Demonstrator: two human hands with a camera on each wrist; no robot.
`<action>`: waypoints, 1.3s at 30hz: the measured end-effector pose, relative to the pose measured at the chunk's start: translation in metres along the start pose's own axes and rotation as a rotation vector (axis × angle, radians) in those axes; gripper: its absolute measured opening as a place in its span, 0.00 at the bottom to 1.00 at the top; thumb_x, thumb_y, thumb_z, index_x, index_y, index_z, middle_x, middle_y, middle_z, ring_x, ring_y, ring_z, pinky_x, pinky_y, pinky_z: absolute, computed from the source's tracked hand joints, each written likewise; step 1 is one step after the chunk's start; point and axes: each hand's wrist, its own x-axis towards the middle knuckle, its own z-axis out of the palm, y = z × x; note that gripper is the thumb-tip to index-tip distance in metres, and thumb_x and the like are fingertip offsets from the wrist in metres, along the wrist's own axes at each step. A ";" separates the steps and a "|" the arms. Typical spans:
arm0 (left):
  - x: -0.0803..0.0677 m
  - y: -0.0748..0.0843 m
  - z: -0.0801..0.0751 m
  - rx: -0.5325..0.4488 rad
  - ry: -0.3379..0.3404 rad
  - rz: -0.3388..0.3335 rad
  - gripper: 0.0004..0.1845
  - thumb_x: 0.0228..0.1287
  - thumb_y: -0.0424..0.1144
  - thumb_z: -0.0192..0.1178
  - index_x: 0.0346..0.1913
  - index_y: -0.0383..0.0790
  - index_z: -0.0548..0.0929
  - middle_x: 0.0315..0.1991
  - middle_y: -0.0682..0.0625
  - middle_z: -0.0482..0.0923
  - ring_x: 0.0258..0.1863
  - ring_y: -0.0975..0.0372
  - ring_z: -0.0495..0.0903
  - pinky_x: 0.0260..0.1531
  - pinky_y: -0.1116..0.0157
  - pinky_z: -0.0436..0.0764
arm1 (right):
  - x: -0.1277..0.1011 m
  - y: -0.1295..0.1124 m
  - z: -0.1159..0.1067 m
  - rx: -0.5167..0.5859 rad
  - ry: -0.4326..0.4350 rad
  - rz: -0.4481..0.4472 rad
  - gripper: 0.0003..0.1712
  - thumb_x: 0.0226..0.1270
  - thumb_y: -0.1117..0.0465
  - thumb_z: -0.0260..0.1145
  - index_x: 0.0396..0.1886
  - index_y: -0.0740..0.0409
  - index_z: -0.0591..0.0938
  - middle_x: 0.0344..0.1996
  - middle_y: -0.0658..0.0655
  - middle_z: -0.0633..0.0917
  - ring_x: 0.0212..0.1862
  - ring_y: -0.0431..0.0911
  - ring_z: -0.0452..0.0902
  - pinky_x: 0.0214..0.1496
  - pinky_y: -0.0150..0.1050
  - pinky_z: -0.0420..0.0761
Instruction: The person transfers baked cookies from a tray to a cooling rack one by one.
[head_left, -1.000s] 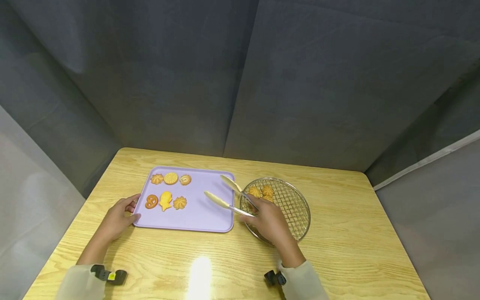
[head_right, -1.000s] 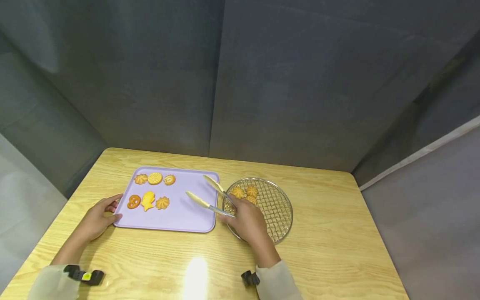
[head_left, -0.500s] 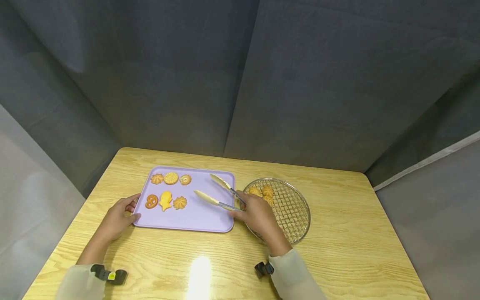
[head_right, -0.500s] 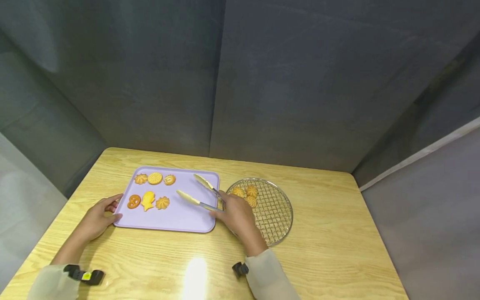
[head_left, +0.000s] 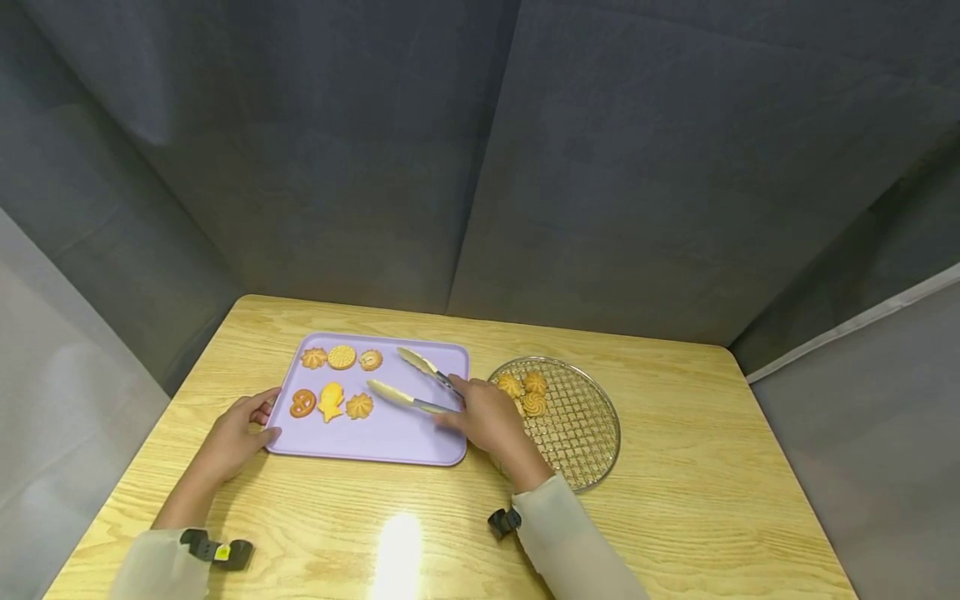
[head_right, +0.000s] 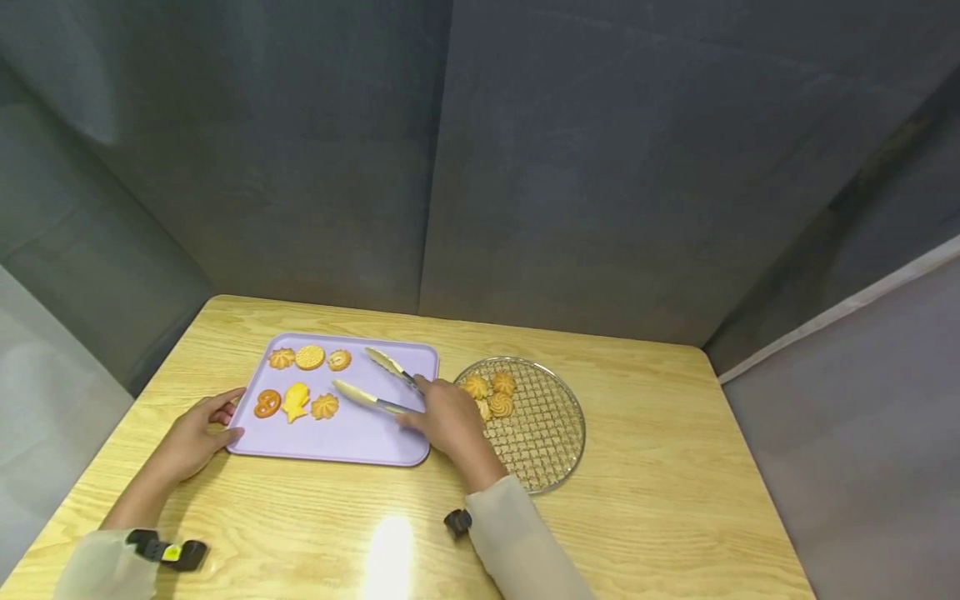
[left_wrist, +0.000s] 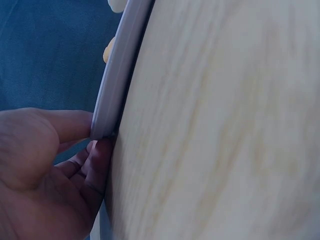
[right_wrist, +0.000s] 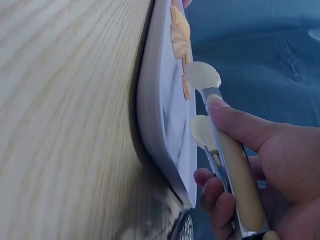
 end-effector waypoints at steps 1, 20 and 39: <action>0.000 0.000 0.000 -0.001 0.000 0.001 0.35 0.65 0.24 0.65 0.73 0.24 0.66 0.50 0.37 0.73 0.49 0.48 0.74 0.39 0.68 0.73 | 0.002 -0.002 0.001 -0.002 -0.003 0.002 0.47 0.60 0.39 0.76 0.75 0.53 0.73 0.60 0.62 0.84 0.58 0.57 0.82 0.58 0.53 0.80; 0.000 -0.003 0.002 -0.005 0.010 0.015 0.34 0.64 0.23 0.64 0.73 0.24 0.67 0.50 0.38 0.73 0.49 0.49 0.74 0.39 0.70 0.73 | 0.037 -0.027 0.007 -0.188 -0.031 -0.005 0.42 0.64 0.36 0.71 0.74 0.47 0.75 0.57 0.59 0.86 0.40 0.53 0.83 0.37 0.46 0.81; -0.001 -0.002 0.002 0.000 0.009 0.007 0.34 0.65 0.24 0.64 0.73 0.25 0.67 0.51 0.37 0.73 0.49 0.49 0.74 0.40 0.69 0.74 | 0.030 -0.024 0.007 -0.148 -0.012 0.013 0.35 0.66 0.38 0.71 0.71 0.42 0.78 0.56 0.59 0.87 0.27 0.48 0.75 0.26 0.41 0.72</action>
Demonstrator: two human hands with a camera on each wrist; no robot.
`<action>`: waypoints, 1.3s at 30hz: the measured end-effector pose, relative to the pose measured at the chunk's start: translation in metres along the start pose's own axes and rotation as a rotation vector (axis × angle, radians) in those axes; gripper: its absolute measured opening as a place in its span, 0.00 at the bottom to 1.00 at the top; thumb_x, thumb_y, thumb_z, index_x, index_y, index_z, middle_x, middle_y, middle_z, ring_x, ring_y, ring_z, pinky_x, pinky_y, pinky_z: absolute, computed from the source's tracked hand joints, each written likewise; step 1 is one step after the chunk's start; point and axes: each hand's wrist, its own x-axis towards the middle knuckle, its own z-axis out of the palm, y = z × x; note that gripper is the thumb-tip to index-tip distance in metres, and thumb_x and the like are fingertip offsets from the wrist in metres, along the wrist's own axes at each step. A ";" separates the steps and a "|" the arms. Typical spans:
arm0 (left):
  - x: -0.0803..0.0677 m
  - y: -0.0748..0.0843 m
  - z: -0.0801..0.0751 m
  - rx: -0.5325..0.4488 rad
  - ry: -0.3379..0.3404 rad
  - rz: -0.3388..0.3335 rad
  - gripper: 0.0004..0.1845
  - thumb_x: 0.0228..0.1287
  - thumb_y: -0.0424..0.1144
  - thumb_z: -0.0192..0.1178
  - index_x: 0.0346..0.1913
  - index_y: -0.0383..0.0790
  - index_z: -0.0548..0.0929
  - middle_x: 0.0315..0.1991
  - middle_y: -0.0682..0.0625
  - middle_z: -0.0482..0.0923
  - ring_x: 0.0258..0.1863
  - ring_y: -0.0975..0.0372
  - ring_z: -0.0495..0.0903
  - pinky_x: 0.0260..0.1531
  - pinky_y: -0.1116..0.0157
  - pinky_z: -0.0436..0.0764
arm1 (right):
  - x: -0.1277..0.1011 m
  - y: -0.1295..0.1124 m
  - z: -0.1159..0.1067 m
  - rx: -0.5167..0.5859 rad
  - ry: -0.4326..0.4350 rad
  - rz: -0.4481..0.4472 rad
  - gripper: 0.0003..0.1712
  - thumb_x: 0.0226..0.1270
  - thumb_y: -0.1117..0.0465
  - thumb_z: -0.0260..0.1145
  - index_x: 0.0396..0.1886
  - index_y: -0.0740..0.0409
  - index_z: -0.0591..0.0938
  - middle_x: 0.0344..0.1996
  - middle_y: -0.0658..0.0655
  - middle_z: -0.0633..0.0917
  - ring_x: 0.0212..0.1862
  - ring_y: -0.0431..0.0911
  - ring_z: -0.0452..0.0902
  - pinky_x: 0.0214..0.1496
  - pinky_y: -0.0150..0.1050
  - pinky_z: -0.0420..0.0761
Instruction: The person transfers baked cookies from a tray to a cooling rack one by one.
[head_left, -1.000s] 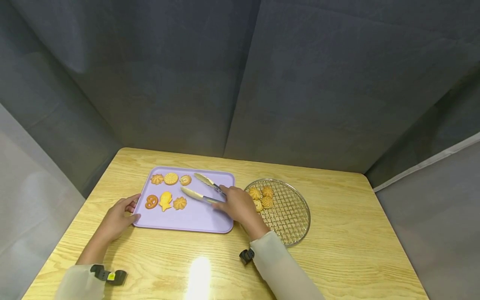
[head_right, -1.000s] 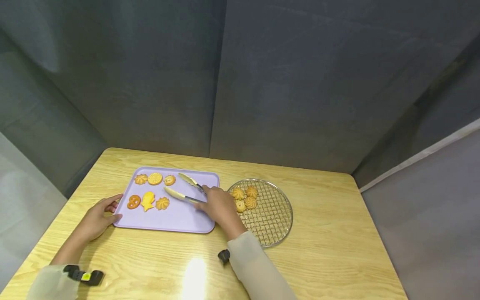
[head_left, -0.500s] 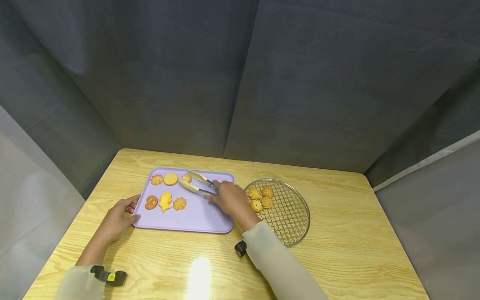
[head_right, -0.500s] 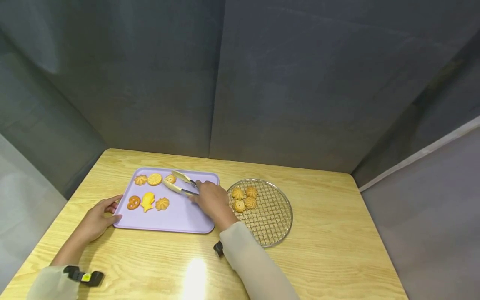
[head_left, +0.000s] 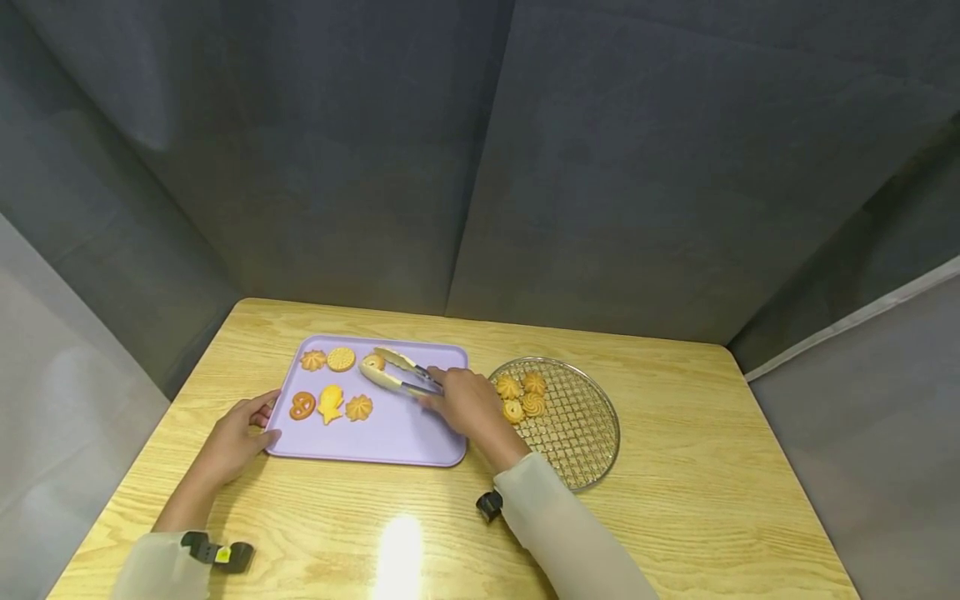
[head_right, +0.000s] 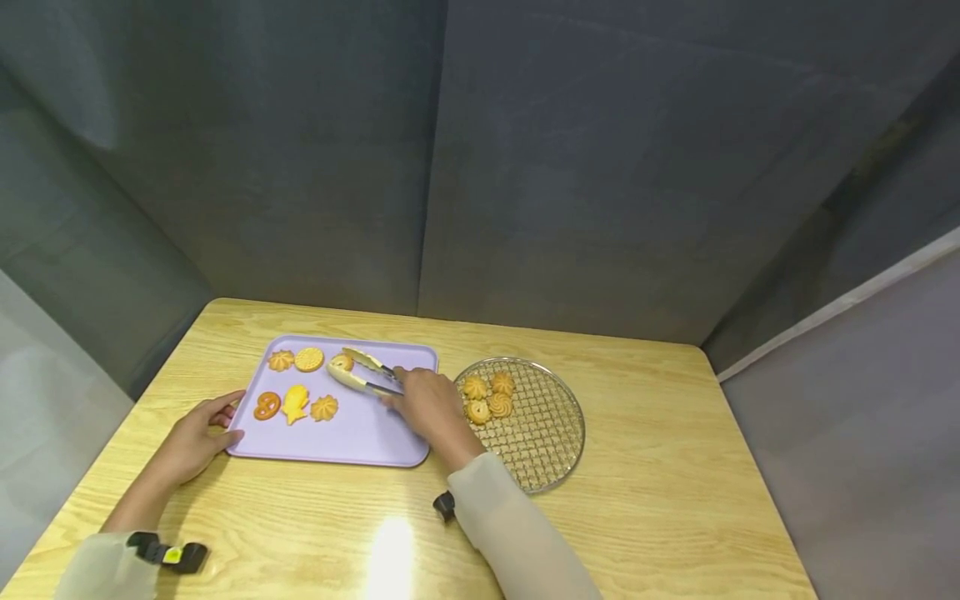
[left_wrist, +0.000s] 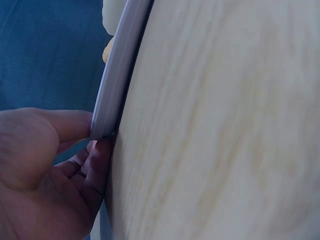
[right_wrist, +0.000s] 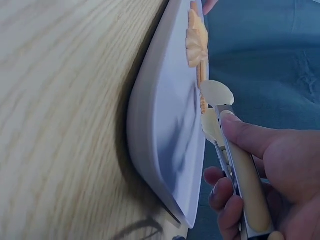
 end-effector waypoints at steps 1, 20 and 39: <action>0.000 0.000 0.000 0.000 0.000 0.001 0.34 0.65 0.24 0.63 0.73 0.25 0.67 0.51 0.37 0.73 0.49 0.48 0.74 0.40 0.68 0.74 | -0.002 0.000 -0.001 0.012 0.002 -0.002 0.35 0.66 0.38 0.71 0.71 0.42 0.78 0.56 0.59 0.87 0.27 0.48 0.75 0.26 0.41 0.72; -0.002 0.004 -0.003 0.005 -0.007 -0.002 0.34 0.65 0.23 0.64 0.73 0.24 0.66 0.51 0.36 0.73 0.50 0.47 0.74 0.40 0.67 0.74 | -0.051 0.018 -0.016 0.079 0.090 -0.044 0.37 0.66 0.39 0.72 0.72 0.44 0.77 0.27 0.48 0.79 0.25 0.43 0.68 0.26 0.39 0.68; 0.001 -0.001 0.003 -0.004 -0.009 -0.020 0.34 0.66 0.24 0.63 0.74 0.25 0.66 0.51 0.38 0.72 0.50 0.49 0.73 0.39 0.69 0.73 | -0.139 0.082 -0.026 0.172 0.234 0.016 0.36 0.63 0.47 0.75 0.70 0.51 0.79 0.31 0.43 0.82 0.27 0.38 0.71 0.30 0.36 0.74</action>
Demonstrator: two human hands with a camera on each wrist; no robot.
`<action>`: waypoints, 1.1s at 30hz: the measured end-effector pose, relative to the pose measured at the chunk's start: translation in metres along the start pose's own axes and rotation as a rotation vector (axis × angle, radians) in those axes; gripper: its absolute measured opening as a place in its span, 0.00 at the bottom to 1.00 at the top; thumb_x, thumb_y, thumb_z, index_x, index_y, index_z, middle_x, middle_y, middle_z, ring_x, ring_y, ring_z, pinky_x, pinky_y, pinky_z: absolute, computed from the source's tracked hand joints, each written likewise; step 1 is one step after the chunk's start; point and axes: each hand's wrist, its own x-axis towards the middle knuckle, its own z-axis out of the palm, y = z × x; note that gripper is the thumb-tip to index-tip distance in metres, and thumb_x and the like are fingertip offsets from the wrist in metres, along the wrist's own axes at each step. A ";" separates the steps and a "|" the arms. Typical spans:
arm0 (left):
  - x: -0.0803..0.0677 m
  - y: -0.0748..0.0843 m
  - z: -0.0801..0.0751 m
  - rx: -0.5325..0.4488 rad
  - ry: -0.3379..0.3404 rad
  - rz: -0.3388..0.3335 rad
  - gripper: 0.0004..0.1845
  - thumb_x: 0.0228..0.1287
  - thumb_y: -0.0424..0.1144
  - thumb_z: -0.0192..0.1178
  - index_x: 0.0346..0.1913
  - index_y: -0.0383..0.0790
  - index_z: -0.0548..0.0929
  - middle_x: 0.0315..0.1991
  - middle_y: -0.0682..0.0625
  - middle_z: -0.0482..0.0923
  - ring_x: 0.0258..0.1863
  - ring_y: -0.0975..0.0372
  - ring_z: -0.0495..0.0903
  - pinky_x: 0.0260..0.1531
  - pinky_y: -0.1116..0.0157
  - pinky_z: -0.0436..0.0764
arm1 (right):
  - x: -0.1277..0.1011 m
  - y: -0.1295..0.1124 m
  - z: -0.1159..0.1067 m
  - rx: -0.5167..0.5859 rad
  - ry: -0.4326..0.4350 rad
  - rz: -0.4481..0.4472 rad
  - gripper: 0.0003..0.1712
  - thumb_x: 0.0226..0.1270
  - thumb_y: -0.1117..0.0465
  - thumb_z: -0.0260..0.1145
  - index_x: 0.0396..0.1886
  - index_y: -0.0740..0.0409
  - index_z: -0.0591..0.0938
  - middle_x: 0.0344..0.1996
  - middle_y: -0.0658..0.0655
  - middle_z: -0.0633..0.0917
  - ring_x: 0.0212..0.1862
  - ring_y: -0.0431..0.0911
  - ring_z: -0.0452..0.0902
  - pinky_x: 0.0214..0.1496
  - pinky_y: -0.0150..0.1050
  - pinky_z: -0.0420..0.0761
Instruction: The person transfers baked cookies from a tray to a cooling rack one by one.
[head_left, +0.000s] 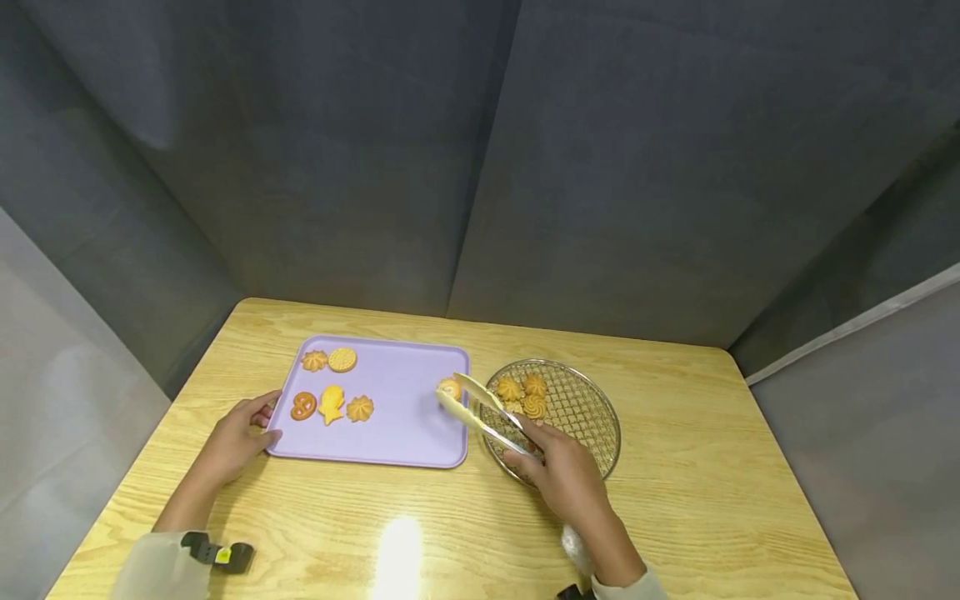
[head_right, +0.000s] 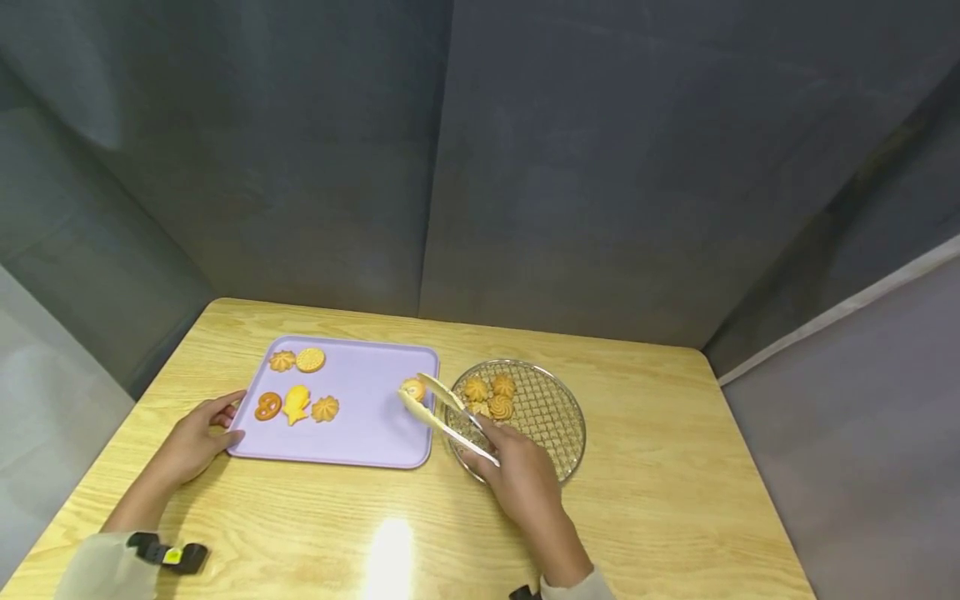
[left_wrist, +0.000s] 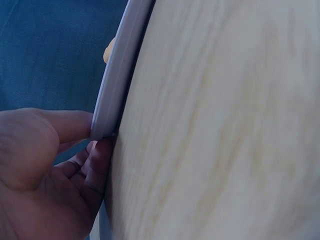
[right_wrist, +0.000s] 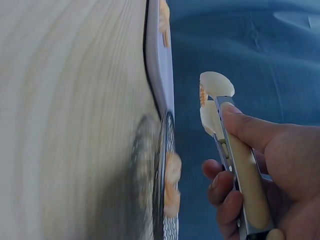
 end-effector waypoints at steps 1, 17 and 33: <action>0.000 0.000 0.000 -0.002 0.001 0.001 0.34 0.66 0.24 0.62 0.74 0.25 0.66 0.51 0.38 0.72 0.50 0.49 0.73 0.39 0.69 0.73 | -0.004 0.004 -0.002 0.004 -0.003 0.014 0.36 0.64 0.47 0.75 0.71 0.51 0.79 0.33 0.45 0.84 0.29 0.39 0.74 0.32 0.37 0.76; -0.002 0.001 -0.001 0.004 0.008 0.030 0.34 0.64 0.23 0.64 0.73 0.23 0.67 0.50 0.38 0.73 0.49 0.49 0.74 0.38 0.69 0.74 | -0.037 0.041 -0.024 -0.003 -0.004 0.120 0.35 0.68 0.44 0.72 0.72 0.50 0.77 0.43 0.54 0.88 0.42 0.52 0.84 0.45 0.52 0.82; -0.002 0.004 -0.001 0.013 0.008 0.016 0.34 0.65 0.24 0.63 0.73 0.24 0.67 0.51 0.38 0.73 0.50 0.49 0.74 0.38 0.70 0.74 | -0.065 0.060 -0.052 -0.038 -0.100 0.173 0.36 0.68 0.42 0.70 0.71 0.52 0.78 0.47 0.52 0.88 0.42 0.44 0.80 0.42 0.45 0.78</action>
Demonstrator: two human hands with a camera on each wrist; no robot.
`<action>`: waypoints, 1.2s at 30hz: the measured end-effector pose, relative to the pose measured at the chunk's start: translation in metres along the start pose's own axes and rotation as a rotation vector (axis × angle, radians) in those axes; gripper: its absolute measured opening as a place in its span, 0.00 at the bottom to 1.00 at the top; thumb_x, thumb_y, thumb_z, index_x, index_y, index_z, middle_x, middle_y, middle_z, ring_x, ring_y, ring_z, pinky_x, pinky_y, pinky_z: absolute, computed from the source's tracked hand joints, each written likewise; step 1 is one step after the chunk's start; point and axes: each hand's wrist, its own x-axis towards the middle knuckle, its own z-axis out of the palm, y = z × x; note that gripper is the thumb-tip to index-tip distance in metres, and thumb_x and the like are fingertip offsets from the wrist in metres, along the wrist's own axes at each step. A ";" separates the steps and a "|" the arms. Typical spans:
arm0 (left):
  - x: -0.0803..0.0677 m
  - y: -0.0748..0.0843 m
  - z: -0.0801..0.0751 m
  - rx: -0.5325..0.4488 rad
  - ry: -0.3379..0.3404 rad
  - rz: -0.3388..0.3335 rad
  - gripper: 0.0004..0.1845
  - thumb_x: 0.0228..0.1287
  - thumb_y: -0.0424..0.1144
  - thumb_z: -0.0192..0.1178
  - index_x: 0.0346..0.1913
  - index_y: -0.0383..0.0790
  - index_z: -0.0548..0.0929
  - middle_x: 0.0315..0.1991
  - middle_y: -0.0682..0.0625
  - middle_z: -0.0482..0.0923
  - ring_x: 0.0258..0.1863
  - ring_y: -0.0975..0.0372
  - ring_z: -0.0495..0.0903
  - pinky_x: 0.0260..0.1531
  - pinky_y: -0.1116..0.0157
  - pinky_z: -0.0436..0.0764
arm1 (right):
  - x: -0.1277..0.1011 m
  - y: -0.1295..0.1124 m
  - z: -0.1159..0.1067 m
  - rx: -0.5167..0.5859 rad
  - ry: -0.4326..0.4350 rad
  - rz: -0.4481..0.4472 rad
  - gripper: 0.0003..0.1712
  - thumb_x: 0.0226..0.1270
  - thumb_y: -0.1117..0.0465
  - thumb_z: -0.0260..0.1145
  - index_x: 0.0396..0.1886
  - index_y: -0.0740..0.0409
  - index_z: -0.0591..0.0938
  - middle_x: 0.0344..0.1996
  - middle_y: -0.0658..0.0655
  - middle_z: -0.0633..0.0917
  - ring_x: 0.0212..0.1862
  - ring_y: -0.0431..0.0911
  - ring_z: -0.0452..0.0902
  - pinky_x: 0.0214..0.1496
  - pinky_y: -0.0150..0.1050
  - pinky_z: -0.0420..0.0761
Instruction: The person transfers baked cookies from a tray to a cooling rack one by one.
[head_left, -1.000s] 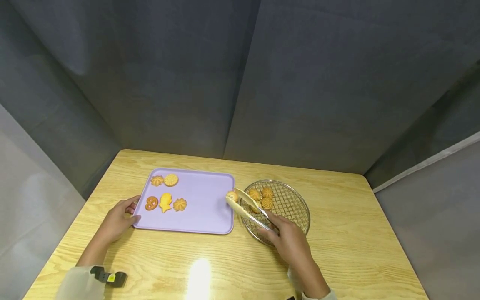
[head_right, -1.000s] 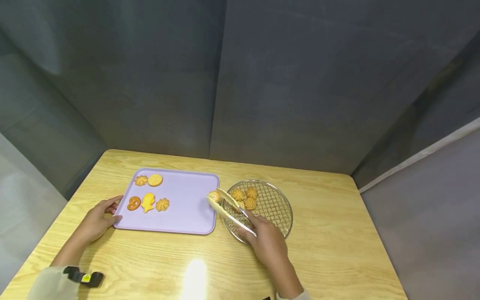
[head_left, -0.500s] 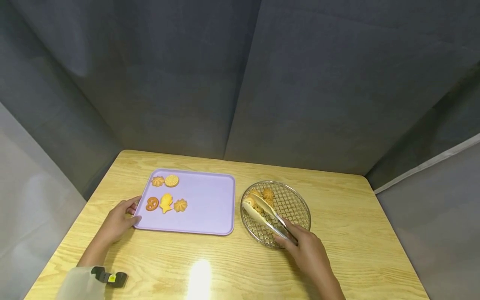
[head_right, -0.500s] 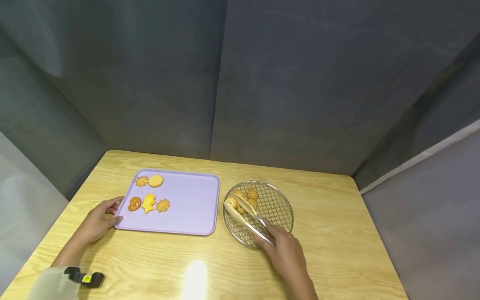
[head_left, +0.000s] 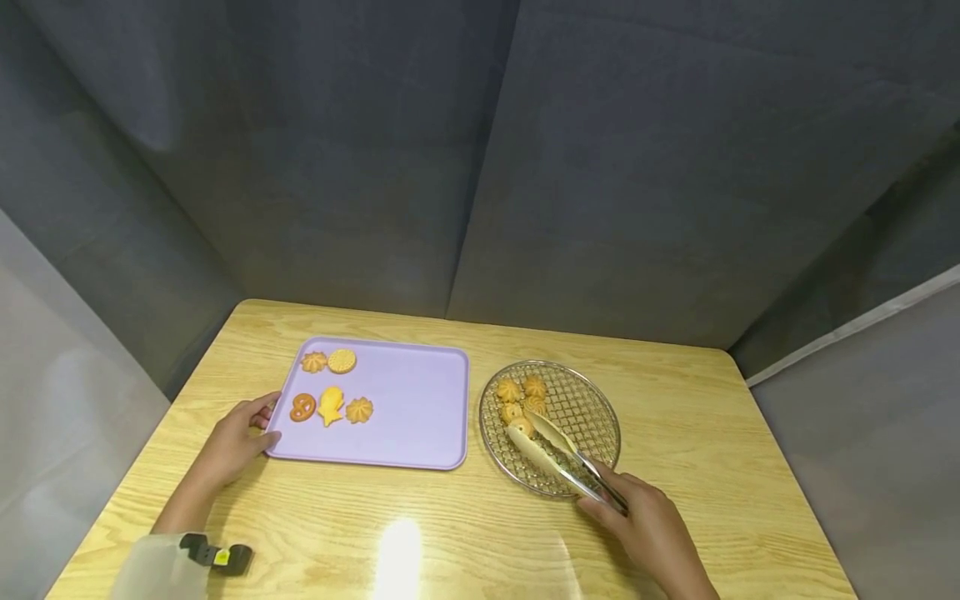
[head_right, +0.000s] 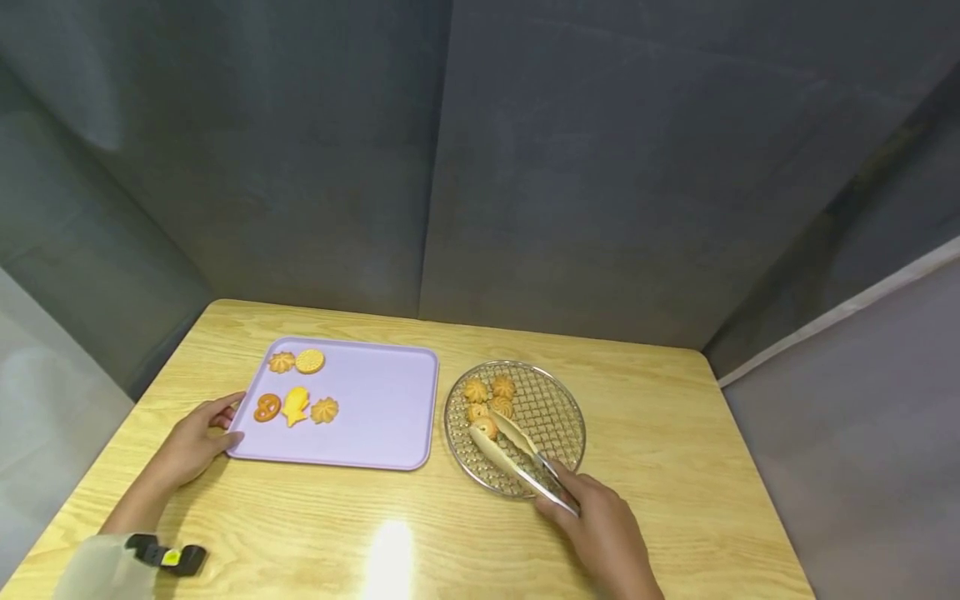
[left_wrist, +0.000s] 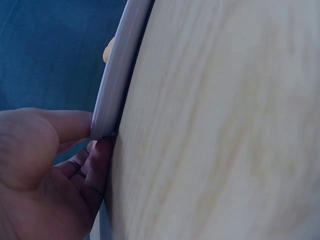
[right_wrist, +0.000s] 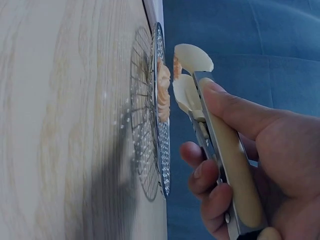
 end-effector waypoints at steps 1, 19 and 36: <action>0.000 0.000 0.000 0.001 0.000 0.000 0.34 0.65 0.24 0.63 0.73 0.24 0.67 0.50 0.38 0.73 0.49 0.49 0.74 0.38 0.70 0.74 | 0.000 0.000 -0.001 -0.004 -0.007 0.004 0.36 0.67 0.41 0.70 0.71 0.51 0.78 0.44 0.50 0.88 0.40 0.42 0.79 0.40 0.43 0.77; -0.002 -0.001 -0.001 -0.010 -0.010 -0.002 0.34 0.65 0.24 0.64 0.73 0.24 0.66 0.50 0.36 0.73 0.49 0.48 0.74 0.38 0.68 0.74 | -0.004 0.008 0.006 0.002 -0.079 0.021 0.38 0.65 0.39 0.71 0.70 0.52 0.79 0.41 0.49 0.87 0.47 0.50 0.84 0.51 0.54 0.82; -0.001 0.004 -0.002 -0.009 -0.006 -0.004 0.34 0.65 0.24 0.63 0.73 0.24 0.66 0.50 0.37 0.73 0.50 0.48 0.74 0.38 0.70 0.74 | -0.001 0.005 0.000 -0.003 -0.071 0.017 0.44 0.62 0.36 0.72 0.74 0.50 0.76 0.28 0.41 0.75 0.32 0.40 0.70 0.40 0.40 0.72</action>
